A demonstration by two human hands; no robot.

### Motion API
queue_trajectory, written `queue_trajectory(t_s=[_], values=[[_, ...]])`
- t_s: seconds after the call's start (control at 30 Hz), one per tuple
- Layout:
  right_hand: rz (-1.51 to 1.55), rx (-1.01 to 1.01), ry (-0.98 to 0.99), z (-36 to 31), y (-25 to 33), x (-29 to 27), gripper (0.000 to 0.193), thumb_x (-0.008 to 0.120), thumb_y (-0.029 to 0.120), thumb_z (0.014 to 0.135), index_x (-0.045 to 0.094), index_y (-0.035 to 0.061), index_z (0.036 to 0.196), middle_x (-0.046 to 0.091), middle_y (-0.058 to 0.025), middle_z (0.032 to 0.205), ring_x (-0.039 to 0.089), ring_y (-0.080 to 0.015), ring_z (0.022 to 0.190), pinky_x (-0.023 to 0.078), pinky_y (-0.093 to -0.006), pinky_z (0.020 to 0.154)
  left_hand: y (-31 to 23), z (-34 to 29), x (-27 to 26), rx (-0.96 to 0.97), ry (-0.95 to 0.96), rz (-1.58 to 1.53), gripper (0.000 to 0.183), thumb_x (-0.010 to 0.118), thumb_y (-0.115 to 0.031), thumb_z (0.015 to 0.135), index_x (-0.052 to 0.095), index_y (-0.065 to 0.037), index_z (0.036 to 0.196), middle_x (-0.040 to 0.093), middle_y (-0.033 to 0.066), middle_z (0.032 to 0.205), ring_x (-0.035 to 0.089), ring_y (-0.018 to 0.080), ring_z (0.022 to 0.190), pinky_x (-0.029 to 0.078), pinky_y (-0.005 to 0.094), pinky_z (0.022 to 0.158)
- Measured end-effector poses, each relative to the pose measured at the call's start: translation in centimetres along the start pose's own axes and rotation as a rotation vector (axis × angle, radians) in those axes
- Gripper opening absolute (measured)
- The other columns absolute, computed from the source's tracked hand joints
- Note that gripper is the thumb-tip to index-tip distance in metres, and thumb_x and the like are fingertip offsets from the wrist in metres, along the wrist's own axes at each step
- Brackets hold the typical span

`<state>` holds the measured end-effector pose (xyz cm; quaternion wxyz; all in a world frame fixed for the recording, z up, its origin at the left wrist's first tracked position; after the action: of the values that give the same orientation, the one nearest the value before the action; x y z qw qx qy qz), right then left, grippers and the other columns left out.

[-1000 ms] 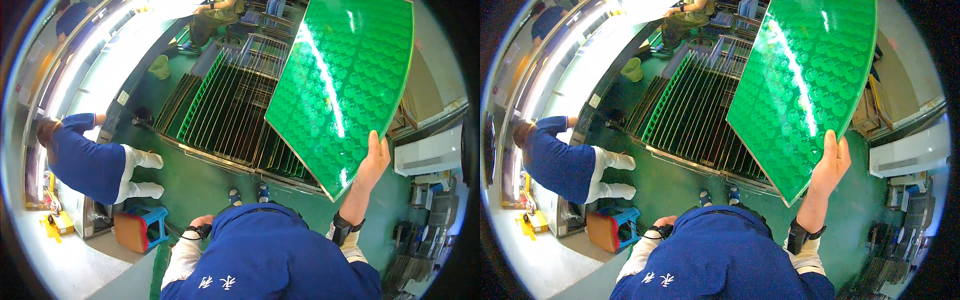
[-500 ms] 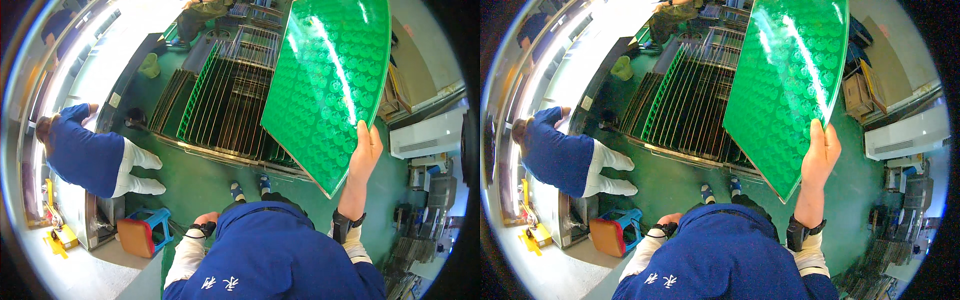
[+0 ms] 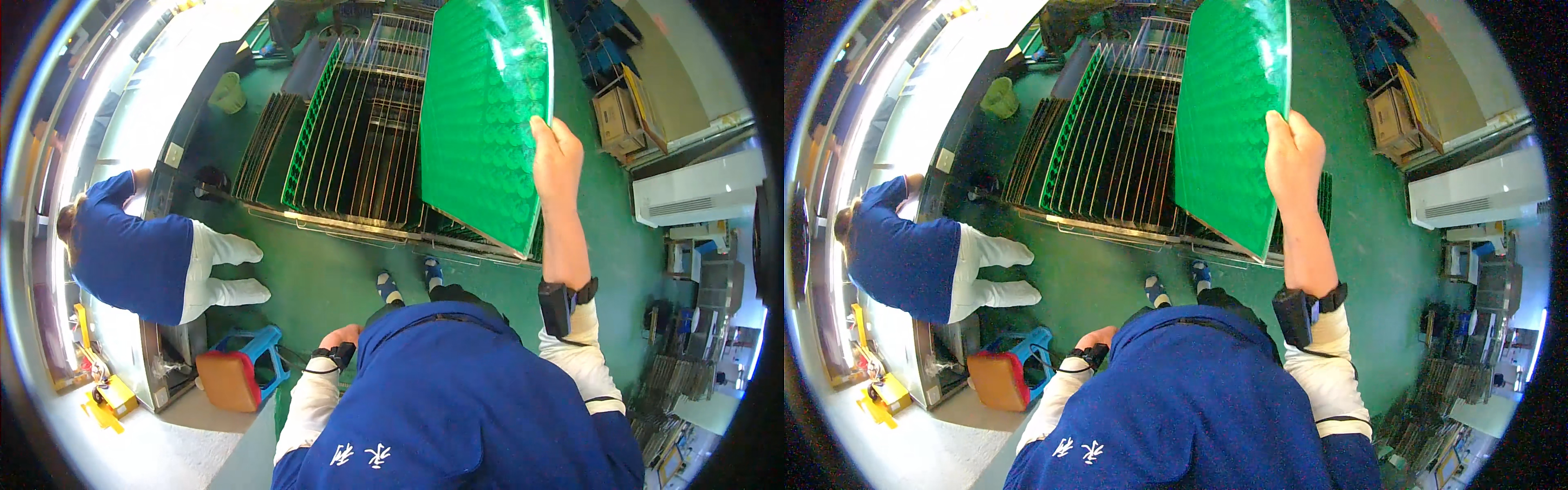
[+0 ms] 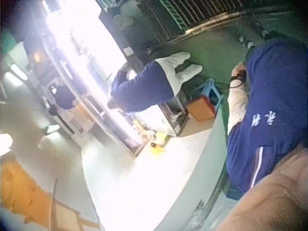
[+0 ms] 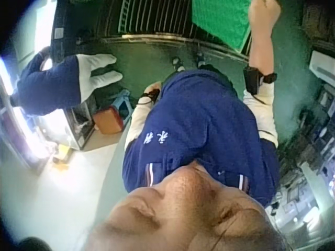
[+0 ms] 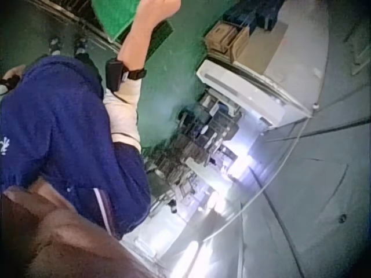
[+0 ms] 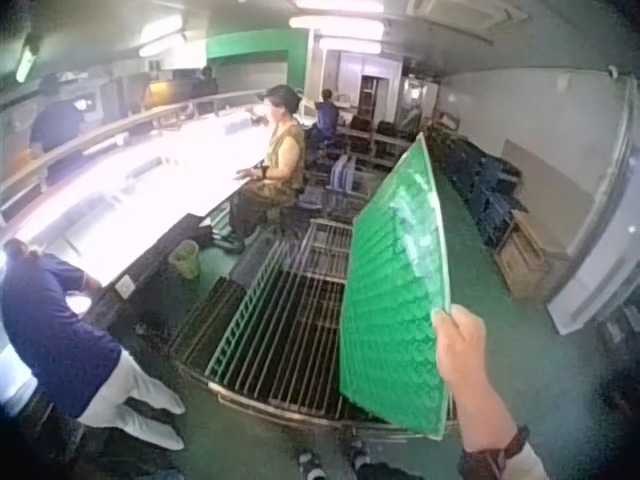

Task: The person is arranging green printed circuit boards (PCBs) into a vertical storage rack.

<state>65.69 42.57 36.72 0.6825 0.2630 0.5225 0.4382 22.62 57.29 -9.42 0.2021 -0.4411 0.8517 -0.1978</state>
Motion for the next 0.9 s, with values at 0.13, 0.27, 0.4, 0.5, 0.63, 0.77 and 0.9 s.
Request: queue_trajectory(t_s=[0.13,0.27,0.4,0.5,0.63,0.77,0.9], values=[[-0.055,0.039,0.022,0.3,-2.0,2.6,0.030,0.056,0.022,0.089,0.052,0.0004,0.069,0.048,-0.0066,0.057,0.047,-0.0144,0.054,0.037,-0.0343,0.054,0.8,0.7,0.2,0.023,-0.026,-0.016,0.049,0.060,-0.042,0.082,0.064,-0.003,0.112,0.061,0.0216,0.117,0.059,0.0332,0.111,0.046,0.0393,0.089],[-0.146,0.072,0.037,0.5,-3.7,4.3,0.034,0.054,0.026,0.087,0.050,-0.0015,0.069,0.052,-0.0179,0.061,0.053,-0.0302,0.057,0.040,-0.0424,0.057,1.0,0.8,0.4,0.016,0.046,-0.047,0.056,0.061,-0.042,0.080,0.059,-0.006,0.122,0.062,0.0175,0.120,0.058,0.0321,0.113,0.044,0.0397,0.094],[-0.305,0.038,0.085,0.7,-4.3,6.4,0.034,0.052,0.028,0.085,0.051,-0.0031,0.071,0.056,-0.0257,0.070,0.056,-0.0443,0.070,0.042,-0.0486,0.063,0.9,0.5,0.6,0.038,0.093,-0.128,0.056,0.065,-0.038,0.079,0.059,0.000,0.120,0.064,0.0179,0.116,0.059,0.0280,0.110,0.044,0.0378,0.092],[-0.349,0.053,0.092,0.4,-4.9,8.1,0.034,0.052,0.028,0.085,0.052,-0.0028,0.071,0.056,-0.0259,0.071,0.057,-0.0439,0.071,0.043,-0.0494,0.065,0.8,0.8,0.9,0.096,0.092,-0.159,0.057,0.065,-0.037,0.079,0.059,0.003,0.118,0.064,0.0182,0.116,0.059,0.0270,0.109,0.044,0.0370,0.092],[-0.400,0.072,0.103,0.0,-6.0,8.6,0.031,0.049,0.025,0.083,0.052,-0.0026,0.070,0.057,-0.0265,0.073,0.057,-0.0445,0.072,0.043,-0.0510,0.065,-1.2,-1.1,-0.5,-0.009,0.046,-0.182,0.057,0.065,-0.035,0.077,0.058,0.003,0.119,0.063,0.0180,0.117,0.058,0.0268,0.111,0.044,0.0368,0.093],[-0.405,0.037,0.095,0.2,-5.0,8.4,0.031,0.048,0.025,0.083,0.053,-0.0026,0.071,0.059,-0.0264,0.074,0.058,-0.0444,0.071,0.044,-0.0508,0.065,-0.3,-1.3,0.0,-0.011,0.055,-0.200,0.058,0.066,-0.033,0.076,0.057,0.003,0.120,0.063,0.0177,0.117,0.058,0.0269,0.111,0.043,0.0368,0.094],[-0.420,0.040,0.092,0.4,-4.7,8.9,0.030,0.048,0.025,0.084,0.055,-0.0022,0.073,0.060,-0.0258,0.076,0.059,-0.0441,0.073,0.046,-0.0512,0.067,0.8,-0.3,0.3,0.012,0.040,-0.262,0.058,0.066,-0.031,0.074,0.057,0.002,0.121,0.064,0.0170,0.115,0.058,0.0265,0.109,0.042,0.0366,0.094]])
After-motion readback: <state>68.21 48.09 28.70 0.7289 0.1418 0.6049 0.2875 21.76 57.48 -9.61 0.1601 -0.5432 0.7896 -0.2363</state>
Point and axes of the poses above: each hand's wrist, its own z-axis towards the middle knuckle, its own x-axis out of the palm, y = z × x, the point moved 9 cm from there along z, towards the middle knuckle
